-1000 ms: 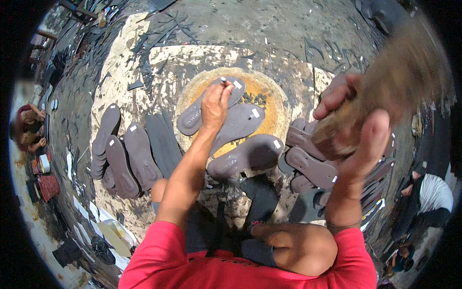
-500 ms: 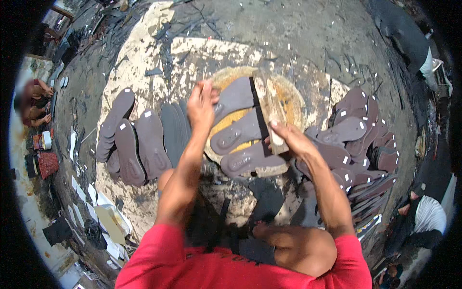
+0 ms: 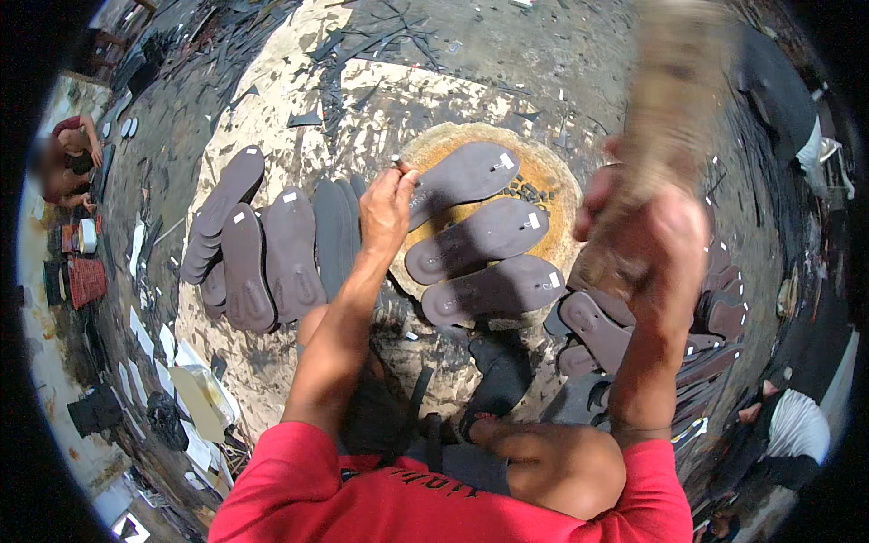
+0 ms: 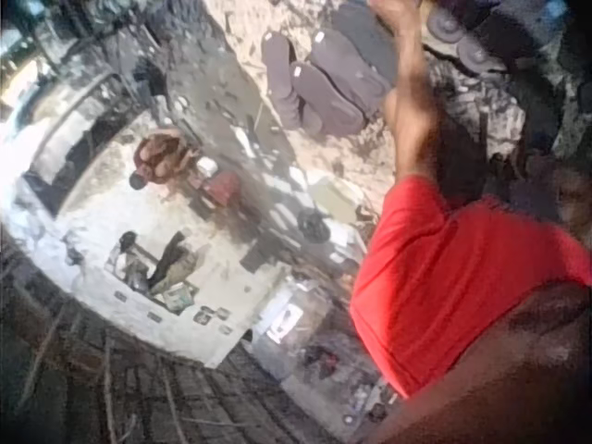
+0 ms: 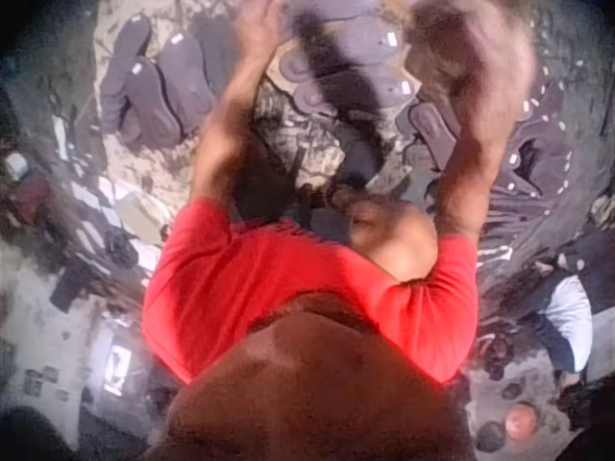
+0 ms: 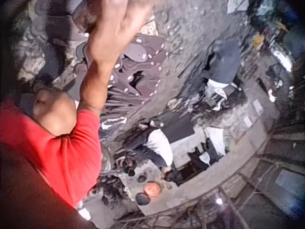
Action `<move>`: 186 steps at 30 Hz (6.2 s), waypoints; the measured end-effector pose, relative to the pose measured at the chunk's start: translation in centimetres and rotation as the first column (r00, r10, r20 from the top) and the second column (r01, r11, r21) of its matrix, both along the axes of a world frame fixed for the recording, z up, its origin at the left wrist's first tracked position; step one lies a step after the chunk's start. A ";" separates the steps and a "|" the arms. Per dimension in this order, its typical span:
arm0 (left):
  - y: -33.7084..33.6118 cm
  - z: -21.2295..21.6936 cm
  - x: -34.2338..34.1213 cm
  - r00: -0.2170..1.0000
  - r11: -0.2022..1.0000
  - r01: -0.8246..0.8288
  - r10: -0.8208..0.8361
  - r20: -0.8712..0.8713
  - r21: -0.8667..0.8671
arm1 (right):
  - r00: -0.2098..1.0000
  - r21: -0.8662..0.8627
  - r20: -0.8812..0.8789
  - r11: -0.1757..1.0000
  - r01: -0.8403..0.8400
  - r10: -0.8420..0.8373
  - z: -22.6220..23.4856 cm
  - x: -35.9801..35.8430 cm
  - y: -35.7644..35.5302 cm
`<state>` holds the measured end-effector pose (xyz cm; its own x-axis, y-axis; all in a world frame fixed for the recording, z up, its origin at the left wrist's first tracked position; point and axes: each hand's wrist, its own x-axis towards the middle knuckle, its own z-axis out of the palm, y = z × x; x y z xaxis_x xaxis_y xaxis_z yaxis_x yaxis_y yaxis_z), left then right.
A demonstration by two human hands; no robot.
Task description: The person sits on the floor and uses a wooden block to repeatedly strike and trim the edges of grey shoe soles. They handle the soles one at a time, placing them on a circular wooden board and striking them against the block to shape the edges.
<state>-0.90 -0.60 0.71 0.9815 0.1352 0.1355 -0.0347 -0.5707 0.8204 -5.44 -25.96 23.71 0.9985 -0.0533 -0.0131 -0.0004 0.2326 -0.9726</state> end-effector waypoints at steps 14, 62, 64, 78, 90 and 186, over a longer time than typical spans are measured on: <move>-0.9 0.1 -0.3 0.958 0.680 -0.279 0.240 -0.153 -0.678 | 0.694 0.139 -0.562 0.878 -0.458 0.451 -20.5 -1.9 -1.6; -3.0 -1.4 -8.6 0.989 0.990 0.114 -0.105 0.107 -0.087 | 0.939 -0.063 0.343 0.998 0.023 0.000 -2.8 -6.3 1.2; -2.9 -2.2 -8.8 0.977 0.985 0.159 -0.167 0.134 0.063 | 0.954 -0.721 -0.074 0.645 -0.253 0.292 -8.7 -7.0 2.0; -4.1 0.7 -9.3 0.967 0.948 0.021 -0.100 -0.234 -0.317 | 0.703 0.110 -0.623 0.928 -0.356 0.343 -21.2 -13.6 -2.2; -3.2 0.1 -9.8 0.985 0.984 0.173 -0.173 -0.018 -0.033 | 0.868 -0.155 -0.458 0.945 -0.289 0.190 -0.8 -8.4 -3.1; -9.0 7.1 -14.2 0.773 0.400 0.081 -0.603 -0.196 -0.913 | 0.778 0.686 -0.455 0.727 -0.004 0.434 -17.1 -19.3 -2.1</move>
<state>-15.07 -9.59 7.83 0.8553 -0.4441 -0.2669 0.4430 0.3595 0.8213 -24.77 -28.03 6.59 0.7683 0.4014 -0.4985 -0.6128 0.6863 -0.3918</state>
